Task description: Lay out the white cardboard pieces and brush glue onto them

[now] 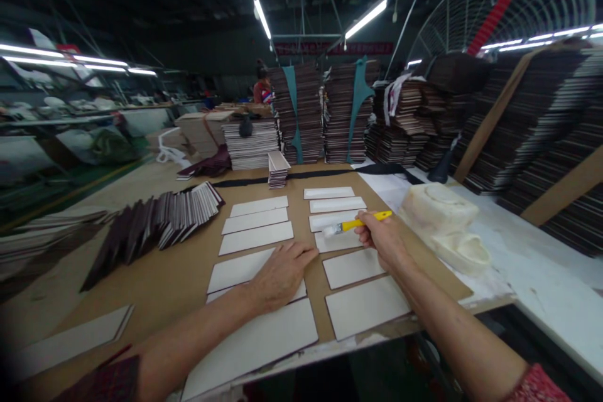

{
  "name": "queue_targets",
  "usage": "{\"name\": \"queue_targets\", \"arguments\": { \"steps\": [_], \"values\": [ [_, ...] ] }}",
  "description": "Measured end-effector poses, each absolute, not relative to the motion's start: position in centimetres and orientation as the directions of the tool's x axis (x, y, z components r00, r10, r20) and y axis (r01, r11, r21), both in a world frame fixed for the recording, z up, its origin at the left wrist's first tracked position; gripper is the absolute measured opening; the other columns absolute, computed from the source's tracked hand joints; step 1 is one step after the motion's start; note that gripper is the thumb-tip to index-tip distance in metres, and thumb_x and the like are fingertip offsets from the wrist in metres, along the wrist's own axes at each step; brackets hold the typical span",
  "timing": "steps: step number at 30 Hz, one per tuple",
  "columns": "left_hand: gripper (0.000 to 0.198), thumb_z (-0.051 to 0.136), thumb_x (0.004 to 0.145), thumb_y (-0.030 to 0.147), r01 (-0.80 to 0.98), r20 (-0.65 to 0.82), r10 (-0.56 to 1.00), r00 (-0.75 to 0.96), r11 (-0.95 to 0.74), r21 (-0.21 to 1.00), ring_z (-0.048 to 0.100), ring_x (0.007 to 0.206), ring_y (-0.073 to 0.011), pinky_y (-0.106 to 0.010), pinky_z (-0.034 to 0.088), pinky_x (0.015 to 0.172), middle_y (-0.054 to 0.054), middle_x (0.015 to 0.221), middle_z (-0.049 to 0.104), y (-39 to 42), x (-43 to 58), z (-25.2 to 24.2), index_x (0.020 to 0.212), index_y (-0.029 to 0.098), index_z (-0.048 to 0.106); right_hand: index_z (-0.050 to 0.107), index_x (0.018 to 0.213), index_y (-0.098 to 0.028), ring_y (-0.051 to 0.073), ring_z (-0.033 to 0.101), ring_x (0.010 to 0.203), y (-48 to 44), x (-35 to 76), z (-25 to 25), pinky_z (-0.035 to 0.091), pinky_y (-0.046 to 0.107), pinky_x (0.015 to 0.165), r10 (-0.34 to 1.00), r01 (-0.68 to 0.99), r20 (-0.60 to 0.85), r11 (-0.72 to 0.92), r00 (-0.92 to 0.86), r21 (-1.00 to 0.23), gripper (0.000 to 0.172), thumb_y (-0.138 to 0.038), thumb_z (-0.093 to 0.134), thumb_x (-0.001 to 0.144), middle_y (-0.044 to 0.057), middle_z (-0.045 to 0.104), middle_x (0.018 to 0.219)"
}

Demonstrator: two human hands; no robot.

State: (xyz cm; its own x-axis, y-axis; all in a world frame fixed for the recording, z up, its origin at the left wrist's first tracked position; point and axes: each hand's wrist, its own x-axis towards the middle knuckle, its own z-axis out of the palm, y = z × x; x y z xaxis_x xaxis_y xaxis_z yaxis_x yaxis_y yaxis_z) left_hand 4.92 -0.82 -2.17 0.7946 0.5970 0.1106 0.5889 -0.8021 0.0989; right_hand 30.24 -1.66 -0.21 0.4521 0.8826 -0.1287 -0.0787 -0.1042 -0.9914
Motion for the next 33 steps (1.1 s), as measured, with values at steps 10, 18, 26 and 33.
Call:
{"name": "queue_targets", "arguments": {
  "steps": [10, 18, 26, 33],
  "values": [
    [0.042, 0.047, 0.093, 0.016, 0.61, 0.118, 0.618, 0.777, -0.786, 0.097, 0.047, 0.115, -0.027, -0.046, 0.041, 0.099, -0.007, 0.13, 0.06, -0.8, 5.4, -2.2, 0.134, 0.022, 0.053, 0.062, 0.089, -0.014, 0.006, 0.048, 0.046, -0.9, 29.3, -1.6, 0.039, 0.017, 0.041, 0.879, -0.02, -0.194, -0.206, 0.435, -0.978, 0.023, -0.033, 0.061, 0.101, -0.005, 0.058, 0.069],
    [0.04, 0.048, 0.093, 0.016, 0.606, 0.134, 0.616, 0.776, -0.788, 0.112, 0.047, 0.114, -0.0263, -0.044, 0.04, 0.1, -0.005, 0.127, 0.061, -0.8, 5.4, -2.3, 0.132, 0.022, 0.055, 0.063, 0.089, -0.013, 0.006, 0.05, 0.047, -0.6, 32.0, -1.4, 0.043, 0.018, 0.043, 0.86, 0.131, -0.147, -0.239, 0.488, -0.962, 0.023, -0.034, 0.063, 0.101, -0.005, 0.059, 0.069],
    [0.041, 0.047, 0.093, 0.013, 0.599, 0.148, 0.614, 0.775, -0.789, 0.136, 0.047, 0.113, -0.0265, -0.045, 0.04, 0.098, -0.006, 0.127, 0.061, -0.7, 5.4, -2.5, 0.132, 0.022, 0.055, 0.064, 0.085, -0.014, 0.008, 0.053, 0.049, -1.8, 36.6, -0.6, 0.046, 0.02, 0.047, 0.825, 0.319, -0.042, -0.264, 0.563, -0.91, 0.028, -0.037, 0.063, 0.1, -0.005, 0.06, 0.067],
    [0.039, 0.048, 0.093, 0.014, 0.597, 0.151, 0.61, 0.778, -0.792, 0.129, 0.048, 0.112, -0.0267, -0.045, 0.04, 0.098, -0.007, 0.126, 0.061, -0.7, 5.2, -2.5, 0.131, 0.022, 0.056, 0.062, 0.075, -0.015, 0.009, 0.054, 0.051, -2.8, 39.1, 1.0, 0.049, 0.023, 0.053, 0.765, 0.432, -0.024, -0.389, 0.643, -0.814, 0.034, -0.039, 0.063, 0.1, -0.005, 0.059, 0.063]
  ]
}}
